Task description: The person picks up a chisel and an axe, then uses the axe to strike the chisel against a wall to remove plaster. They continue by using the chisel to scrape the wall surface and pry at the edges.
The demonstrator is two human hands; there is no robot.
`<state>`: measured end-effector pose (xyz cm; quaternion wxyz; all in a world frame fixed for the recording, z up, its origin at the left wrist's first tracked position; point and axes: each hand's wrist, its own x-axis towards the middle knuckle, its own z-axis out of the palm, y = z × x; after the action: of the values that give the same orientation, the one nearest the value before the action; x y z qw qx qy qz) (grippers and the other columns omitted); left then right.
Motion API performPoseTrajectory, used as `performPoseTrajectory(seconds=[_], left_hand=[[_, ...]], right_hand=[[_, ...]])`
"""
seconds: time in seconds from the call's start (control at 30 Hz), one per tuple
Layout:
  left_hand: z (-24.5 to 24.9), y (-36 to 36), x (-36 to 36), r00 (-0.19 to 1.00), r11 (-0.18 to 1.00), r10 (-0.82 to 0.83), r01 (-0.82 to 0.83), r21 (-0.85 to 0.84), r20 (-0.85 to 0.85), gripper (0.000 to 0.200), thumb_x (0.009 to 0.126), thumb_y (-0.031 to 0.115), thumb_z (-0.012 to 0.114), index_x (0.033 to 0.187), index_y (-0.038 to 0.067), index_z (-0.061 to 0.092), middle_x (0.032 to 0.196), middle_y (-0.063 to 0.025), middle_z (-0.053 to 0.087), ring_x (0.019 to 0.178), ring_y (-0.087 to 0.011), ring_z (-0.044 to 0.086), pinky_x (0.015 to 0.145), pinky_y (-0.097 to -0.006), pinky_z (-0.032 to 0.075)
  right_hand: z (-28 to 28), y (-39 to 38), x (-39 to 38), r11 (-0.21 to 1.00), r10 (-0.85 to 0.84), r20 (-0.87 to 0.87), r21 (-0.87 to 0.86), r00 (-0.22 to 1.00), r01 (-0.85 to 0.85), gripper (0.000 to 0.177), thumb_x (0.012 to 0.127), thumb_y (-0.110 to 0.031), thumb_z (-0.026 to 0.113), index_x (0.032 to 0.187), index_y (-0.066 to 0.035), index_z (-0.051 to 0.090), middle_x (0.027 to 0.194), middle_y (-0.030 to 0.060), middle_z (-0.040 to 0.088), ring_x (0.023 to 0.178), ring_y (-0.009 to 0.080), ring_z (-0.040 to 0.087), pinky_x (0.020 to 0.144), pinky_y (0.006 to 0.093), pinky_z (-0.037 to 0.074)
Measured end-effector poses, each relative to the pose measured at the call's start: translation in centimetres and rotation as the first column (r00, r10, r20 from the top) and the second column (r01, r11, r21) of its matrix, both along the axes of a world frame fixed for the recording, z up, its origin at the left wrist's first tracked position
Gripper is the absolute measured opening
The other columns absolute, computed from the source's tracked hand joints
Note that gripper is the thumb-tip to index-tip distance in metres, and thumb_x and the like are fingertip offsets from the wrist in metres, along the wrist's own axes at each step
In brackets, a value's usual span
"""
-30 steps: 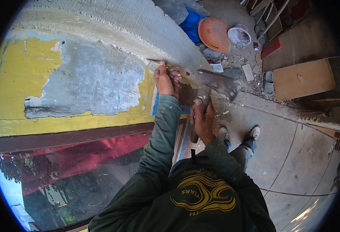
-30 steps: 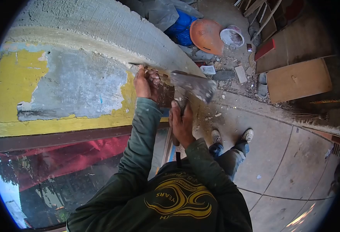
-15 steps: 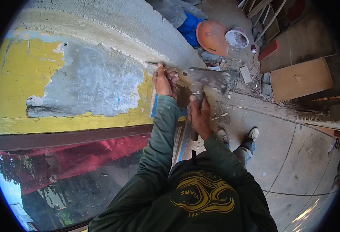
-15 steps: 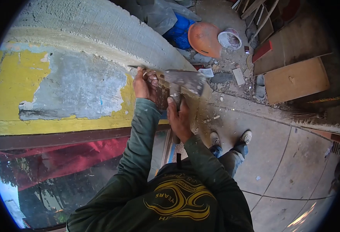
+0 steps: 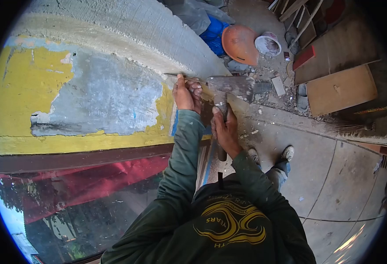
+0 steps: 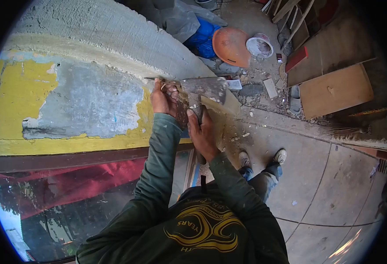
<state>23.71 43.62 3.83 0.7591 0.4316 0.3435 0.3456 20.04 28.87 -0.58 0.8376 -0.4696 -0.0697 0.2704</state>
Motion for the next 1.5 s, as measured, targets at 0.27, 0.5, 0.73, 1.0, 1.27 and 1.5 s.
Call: performPoseTrajectory(seconds=[0.27, 0.5, 0.73, 1.0, 1.27, 1.5], left_hand=[[0.0, 0.0, 0.0, 1.0, 1.0, 0.006, -0.006, 0.029, 0.003, 0.029, 0.099, 0.032, 0.051, 0.097, 0.003, 0.048, 0.072, -0.012, 0.061, 0.052, -0.0152, 0.057, 0.044, -0.0254, 0.049], [-0.2, 0.5, 0.1, 1.0, 1.0, 0.019, -0.02, 0.024, 0.013, 0.029, 0.098, 0.032, 0.053, 0.095, 0.004, 0.048, 0.071, -0.0107, 0.06, 0.053, -0.0154, 0.058, 0.044, -0.0257, 0.05], [-0.1, 0.5, -0.1, 1.0, 0.999, 0.026, -0.026, 0.021, 0.003, 0.029, 0.097, 0.033, 0.054, 0.094, 0.005, 0.046, 0.069, -0.0099, 0.058, 0.052, -0.0156, 0.057, 0.043, -0.0261, 0.049], [1.2, -2.4, -2.0, 0.994, 0.983, -0.092, 0.1, 0.153, -0.06, 0.027, 0.1, 0.03, 0.05, 0.096, 0.005, 0.045, 0.072, -0.0115, 0.06, 0.05, -0.0143, 0.056, 0.042, -0.0253, 0.047], [2.8, -0.5, -1.9, 0.998, 0.99, -0.06, 0.063, 0.126, -0.032, 0.027, 0.098, 0.03, 0.053, 0.093, 0.005, 0.046, 0.071, -0.0117, 0.06, 0.049, -0.0135, 0.055, 0.042, -0.0254, 0.048], [2.1, -0.7, -1.2, 1.0, 0.993, -0.015, 0.013, 0.121, 0.012, 0.026, 0.098, 0.029, 0.053, 0.093, 0.004, 0.047, 0.071, -0.0118, 0.061, 0.05, -0.0138, 0.056, 0.041, -0.0246, 0.047]], right_hand=[[0.6, -0.3, 0.1, 0.996, 0.003, -0.091, 0.085, 0.996, 0.004, 0.021, 0.099, -0.026, 0.05, 0.103, -0.006, 0.047, 0.064, -0.0007, 0.046, 0.049, 0.0059, 0.044, 0.041, 0.0223, 0.037], [-0.1, 0.1, 0.4, 0.999, 0.035, 0.038, -0.014, 0.999, -0.035, 0.021, 0.098, -0.027, 0.052, 0.106, -0.007, 0.048, 0.066, -0.002, 0.047, 0.05, 0.0055, 0.044, 0.042, 0.0222, 0.036], [-1.6, 0.6, -0.3, 0.998, -0.002, 0.063, -0.07, 0.998, 0.006, 0.026, 0.096, -0.028, 0.056, 0.106, -0.004, 0.051, 0.066, 0.001, 0.051, 0.052, 0.0094, 0.048, 0.047, 0.0265, 0.04], [0.4, -3.1, -0.7, 0.999, 0.02, -0.158, -0.031, 0.987, -0.025, 0.023, 0.099, -0.027, 0.052, 0.108, -0.006, 0.049, 0.063, -0.0013, 0.048, 0.045, 0.0056, 0.045, 0.039, 0.0222, 0.035], [1.9, -3.2, -1.8, 0.999, 0.039, -0.169, 0.032, 0.985, -0.034, 0.018, 0.099, -0.023, 0.051, 0.107, -0.007, 0.048, 0.064, -0.0001, 0.049, 0.046, 0.0051, 0.045, 0.038, 0.0213, 0.034], [0.1, 0.7, -2.2, 0.985, -0.114, 0.395, -0.077, 0.911, 0.157, 0.028, 0.097, -0.025, 0.055, 0.11, -0.001, 0.05, 0.069, 0.001, 0.052, 0.053, 0.0075, 0.046, 0.047, 0.025, 0.039]])
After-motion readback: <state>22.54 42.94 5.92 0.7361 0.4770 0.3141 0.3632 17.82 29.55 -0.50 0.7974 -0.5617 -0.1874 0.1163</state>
